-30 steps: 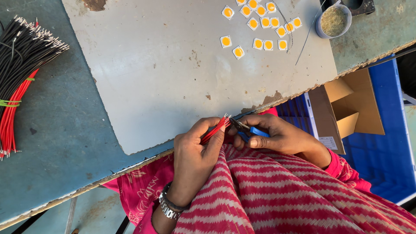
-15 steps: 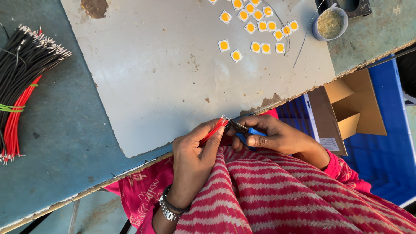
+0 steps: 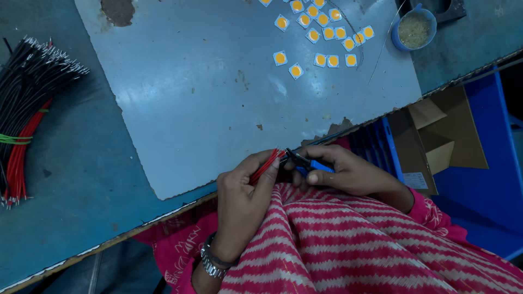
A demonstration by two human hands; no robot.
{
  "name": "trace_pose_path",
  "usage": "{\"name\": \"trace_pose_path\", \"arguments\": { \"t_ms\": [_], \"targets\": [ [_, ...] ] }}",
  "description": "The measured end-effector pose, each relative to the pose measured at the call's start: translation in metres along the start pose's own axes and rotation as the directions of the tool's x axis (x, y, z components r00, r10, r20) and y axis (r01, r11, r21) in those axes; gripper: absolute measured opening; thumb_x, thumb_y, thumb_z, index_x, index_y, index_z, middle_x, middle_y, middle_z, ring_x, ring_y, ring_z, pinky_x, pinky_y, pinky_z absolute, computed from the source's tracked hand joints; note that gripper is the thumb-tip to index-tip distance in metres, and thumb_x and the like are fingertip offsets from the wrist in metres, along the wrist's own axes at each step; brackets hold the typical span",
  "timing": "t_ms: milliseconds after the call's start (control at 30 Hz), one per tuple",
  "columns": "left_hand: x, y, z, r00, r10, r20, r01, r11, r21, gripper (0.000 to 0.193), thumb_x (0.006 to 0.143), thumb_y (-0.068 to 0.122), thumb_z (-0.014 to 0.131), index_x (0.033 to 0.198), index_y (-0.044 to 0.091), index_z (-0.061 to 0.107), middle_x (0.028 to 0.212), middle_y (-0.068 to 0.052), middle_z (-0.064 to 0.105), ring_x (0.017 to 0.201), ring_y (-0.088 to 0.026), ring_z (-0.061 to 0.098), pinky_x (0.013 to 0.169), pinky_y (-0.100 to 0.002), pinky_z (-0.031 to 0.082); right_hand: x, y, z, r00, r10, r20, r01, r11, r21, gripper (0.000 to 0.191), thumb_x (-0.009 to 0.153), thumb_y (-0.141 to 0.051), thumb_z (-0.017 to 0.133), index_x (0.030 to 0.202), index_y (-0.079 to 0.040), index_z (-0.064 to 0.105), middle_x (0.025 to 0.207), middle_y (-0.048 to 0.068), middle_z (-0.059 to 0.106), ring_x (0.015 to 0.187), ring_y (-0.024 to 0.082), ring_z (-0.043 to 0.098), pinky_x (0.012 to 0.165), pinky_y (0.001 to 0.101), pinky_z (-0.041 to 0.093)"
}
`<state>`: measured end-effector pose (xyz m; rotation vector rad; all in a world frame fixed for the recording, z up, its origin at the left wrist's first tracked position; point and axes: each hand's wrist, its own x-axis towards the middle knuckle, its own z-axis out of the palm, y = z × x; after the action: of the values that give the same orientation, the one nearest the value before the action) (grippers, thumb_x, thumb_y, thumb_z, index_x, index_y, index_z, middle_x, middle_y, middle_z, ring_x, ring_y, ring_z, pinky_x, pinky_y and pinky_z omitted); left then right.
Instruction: The person strips red wires, applies flux, and solders them to LED modules on a workbench. They handle bundles of wires, use wire cutters and a soldering iron, and place finished units on the table.
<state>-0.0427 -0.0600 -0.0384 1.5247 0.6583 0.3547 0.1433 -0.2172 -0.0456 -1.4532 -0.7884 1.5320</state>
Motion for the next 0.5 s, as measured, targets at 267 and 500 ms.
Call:
{"name": "trace_pose_path", "arguments": {
  "t_ms": [267,500],
  "targets": [
    [-0.0008,0.0049,-0.0007,0.999,0.030,-0.024,-0.031,0.999,-0.023,0.023,0.097,0.012,0.067,0.113,-0.003,0.075,0.073,-0.005,0.073,0.064,-0.002,0.055,0.054,-0.024,0.047,-0.0013,-0.0016,0.0015,0.999,-0.033,0.005,0.033,0.999,0.005,0.039,0.096,-0.028,0.070,0.122,0.000,0.061,0.105,0.007,0.066,0.097,0.015,0.069,0.090,0.0334,0.060],
    [-0.0003,0.0057,-0.0005,0.999,0.043,-0.020,-0.044,0.998,-0.047,0.022,0.097,0.011,0.066,0.113,-0.003,0.075,0.080,-0.006,0.078,0.067,-0.003,0.061,0.057,-0.023,0.051,-0.0009,-0.0032,0.0027,0.998,-0.058,-0.009,0.057,0.991,-0.118,0.048,0.095,-0.032,0.072,0.130,-0.001,0.062,0.102,0.005,0.067,0.093,0.013,0.065,0.085,0.0297,0.056]
  ]
}}
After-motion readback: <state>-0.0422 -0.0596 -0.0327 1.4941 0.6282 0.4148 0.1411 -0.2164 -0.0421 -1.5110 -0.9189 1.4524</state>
